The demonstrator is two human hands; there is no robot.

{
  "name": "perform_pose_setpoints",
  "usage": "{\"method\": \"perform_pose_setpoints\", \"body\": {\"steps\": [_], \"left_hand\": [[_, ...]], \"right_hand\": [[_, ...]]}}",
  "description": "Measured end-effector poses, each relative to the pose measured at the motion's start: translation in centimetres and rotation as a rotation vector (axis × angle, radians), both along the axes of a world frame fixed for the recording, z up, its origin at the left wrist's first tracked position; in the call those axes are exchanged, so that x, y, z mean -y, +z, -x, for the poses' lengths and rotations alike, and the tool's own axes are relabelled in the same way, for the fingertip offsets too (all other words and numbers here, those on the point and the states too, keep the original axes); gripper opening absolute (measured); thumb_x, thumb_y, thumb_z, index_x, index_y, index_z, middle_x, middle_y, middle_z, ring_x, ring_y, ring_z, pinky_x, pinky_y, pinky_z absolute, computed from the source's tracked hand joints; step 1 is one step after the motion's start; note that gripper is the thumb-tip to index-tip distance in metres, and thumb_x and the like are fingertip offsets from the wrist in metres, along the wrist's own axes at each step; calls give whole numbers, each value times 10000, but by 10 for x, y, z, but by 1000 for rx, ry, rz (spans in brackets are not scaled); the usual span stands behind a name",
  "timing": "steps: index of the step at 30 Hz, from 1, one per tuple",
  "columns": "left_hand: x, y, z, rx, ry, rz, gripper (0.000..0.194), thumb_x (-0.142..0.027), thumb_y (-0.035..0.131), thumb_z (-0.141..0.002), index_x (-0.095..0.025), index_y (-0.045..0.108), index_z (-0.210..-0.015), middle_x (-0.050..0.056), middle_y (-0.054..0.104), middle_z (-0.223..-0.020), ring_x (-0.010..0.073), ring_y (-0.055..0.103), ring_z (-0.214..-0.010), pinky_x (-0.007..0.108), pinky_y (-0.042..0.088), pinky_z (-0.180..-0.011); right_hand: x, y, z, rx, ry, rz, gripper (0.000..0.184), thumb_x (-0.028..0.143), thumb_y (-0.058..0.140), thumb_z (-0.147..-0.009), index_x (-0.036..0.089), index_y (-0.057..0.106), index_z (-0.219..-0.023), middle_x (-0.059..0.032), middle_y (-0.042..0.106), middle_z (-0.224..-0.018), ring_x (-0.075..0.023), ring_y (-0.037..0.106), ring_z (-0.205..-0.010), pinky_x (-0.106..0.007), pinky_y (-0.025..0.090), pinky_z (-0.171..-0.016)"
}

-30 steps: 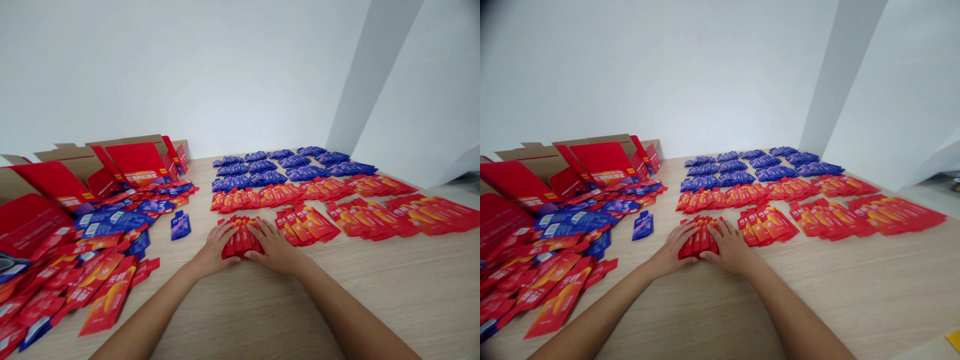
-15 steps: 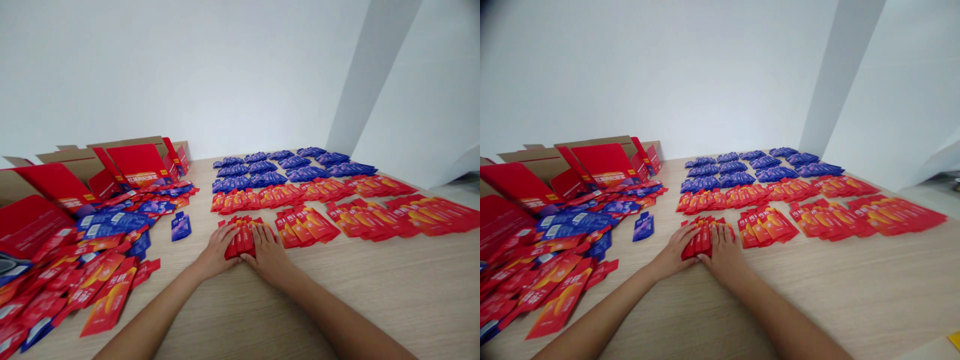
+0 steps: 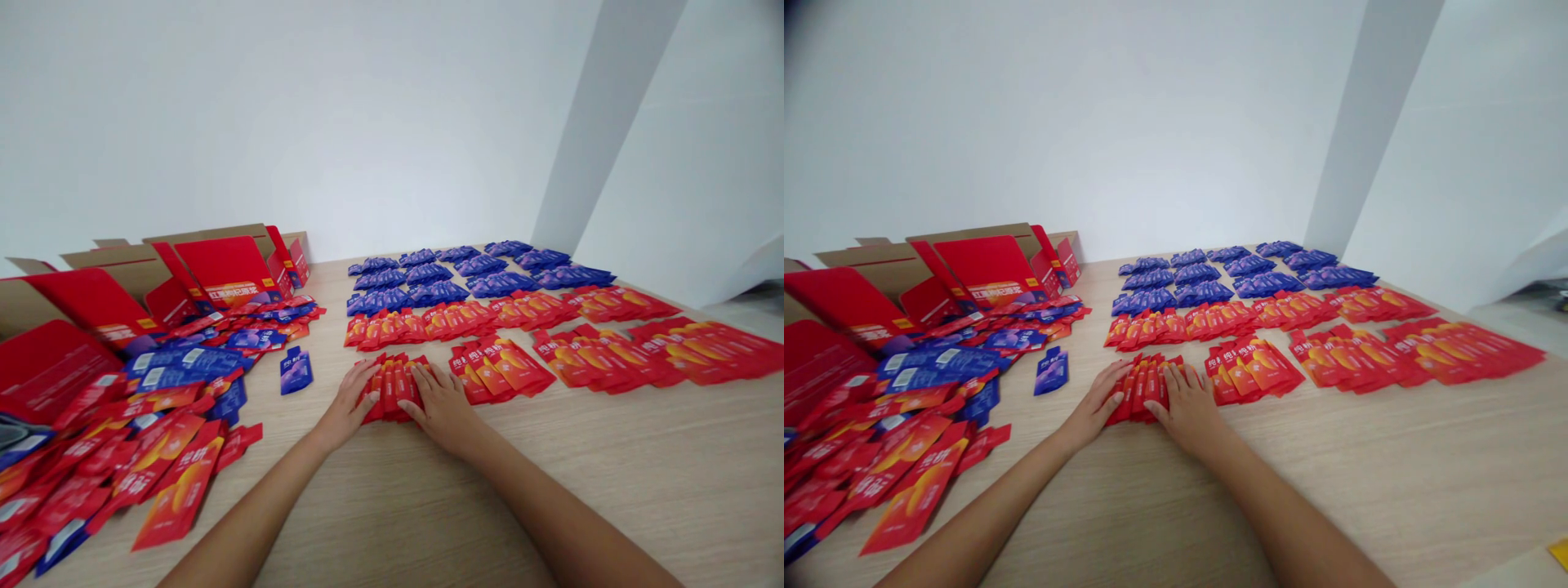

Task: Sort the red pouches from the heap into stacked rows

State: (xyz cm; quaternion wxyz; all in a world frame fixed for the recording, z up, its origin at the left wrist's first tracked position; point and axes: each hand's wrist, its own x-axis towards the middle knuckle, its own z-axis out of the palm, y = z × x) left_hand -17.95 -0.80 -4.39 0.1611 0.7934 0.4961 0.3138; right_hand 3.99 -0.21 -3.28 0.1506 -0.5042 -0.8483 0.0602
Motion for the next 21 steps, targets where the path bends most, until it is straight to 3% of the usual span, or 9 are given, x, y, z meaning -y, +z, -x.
{"method": "perform_pose_setpoints", "body": {"steps": [15,21], "left_hand": [[-1,-4,6,159,154,30,562,-515,280,-927,-150,481,-1304,131,410,-1420,214,327,-1338,451,212,-1143],[-20,1,15,149,235,-27,436,-431,320,-931,-215,505,-1262,84,495,-1353,193,397,-1292,455,253,-1125]], "right_hand": [[-8,2,-4,4,-57,-67,618,548,304,-925,135,437,-1366,-154,442,-1414,-323,371,-1311,-514,308,-1042],[-12,2,-4,-38,-78,-108,544,495,311,-937,160,481,-1330,-147,496,-1370,-313,422,-1271,-506,336,-1018]]}}
